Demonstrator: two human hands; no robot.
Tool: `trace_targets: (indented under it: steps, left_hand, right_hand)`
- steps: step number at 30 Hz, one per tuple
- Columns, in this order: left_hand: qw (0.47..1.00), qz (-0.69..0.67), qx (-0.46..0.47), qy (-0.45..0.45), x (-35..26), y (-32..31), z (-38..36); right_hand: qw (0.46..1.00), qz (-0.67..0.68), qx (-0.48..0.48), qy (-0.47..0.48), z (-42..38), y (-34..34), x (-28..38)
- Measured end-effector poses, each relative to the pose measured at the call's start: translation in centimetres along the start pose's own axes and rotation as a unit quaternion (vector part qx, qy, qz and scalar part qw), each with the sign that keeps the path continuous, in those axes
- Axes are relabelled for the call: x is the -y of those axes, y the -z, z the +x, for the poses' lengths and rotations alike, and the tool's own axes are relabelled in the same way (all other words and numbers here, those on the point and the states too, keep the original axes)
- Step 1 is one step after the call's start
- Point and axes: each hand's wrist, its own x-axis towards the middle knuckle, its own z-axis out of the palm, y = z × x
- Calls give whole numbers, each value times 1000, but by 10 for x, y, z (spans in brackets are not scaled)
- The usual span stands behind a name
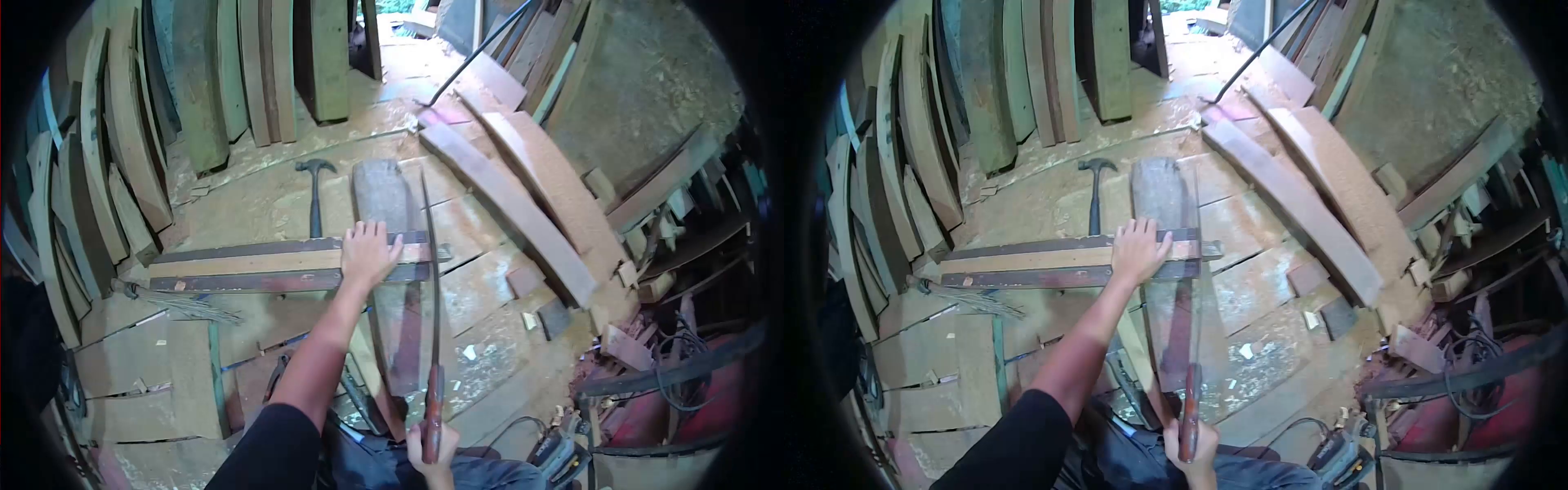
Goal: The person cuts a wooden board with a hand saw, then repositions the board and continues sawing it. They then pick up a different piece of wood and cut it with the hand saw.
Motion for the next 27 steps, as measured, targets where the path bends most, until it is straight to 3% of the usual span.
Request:
trace_targets:
  steps: [4,6,7,11,14,15,17,19,21,23,24,25,27]
  left_hand:
    - [999,-19,37,29,-3,2,0]
    - [997,-13,68,17,-4,5,-7]
    - [996,-12,82,21,-2,6,-13]
    - [995,-3,93,31,-9,15,-17]
    - [997,-5,73,17,-11,14,-18]
    - [997,-11,76,20,-11,13,-18]
    - [996,-29,88,19,-6,14,-14]
    - [996,-11,89,18,-7,19,-8]
    - [997,-10,75,15,-7,15,-13]
    - [997,-5,76,11,-7,14,-18]
    - [998,-4,66,13,-10,14,-22]
    - [994,5,112,10,-16,24,-31]
    - [995,-10,95,-4,-24,28,-56]
  right_hand:
    - [993,99,-1,-68,12,32,18]
    - [995,41,10,-93,-8,51,35]
    - [997,-18,27,-67,-32,60,37]
    - [998,-39,38,8,-89,68,27]
    - [1000,-4,-4,22,-38,32,1]
    - [999,26,-37,-22,-12,12,-3]
    - [998,27,-16,52,29,-3,-21]
    - [999,41,-8,4,32,7,-22]
    - [996,39,4,-81,3,29,-10]
    - [998,-48,37,-10,-63,52,-5]
    - [997,-47,53,-35,-103,64,-7]
    - [996,-69,59,-8,-108,70,3]
    - [996,-85,38,12,-103,64,19]
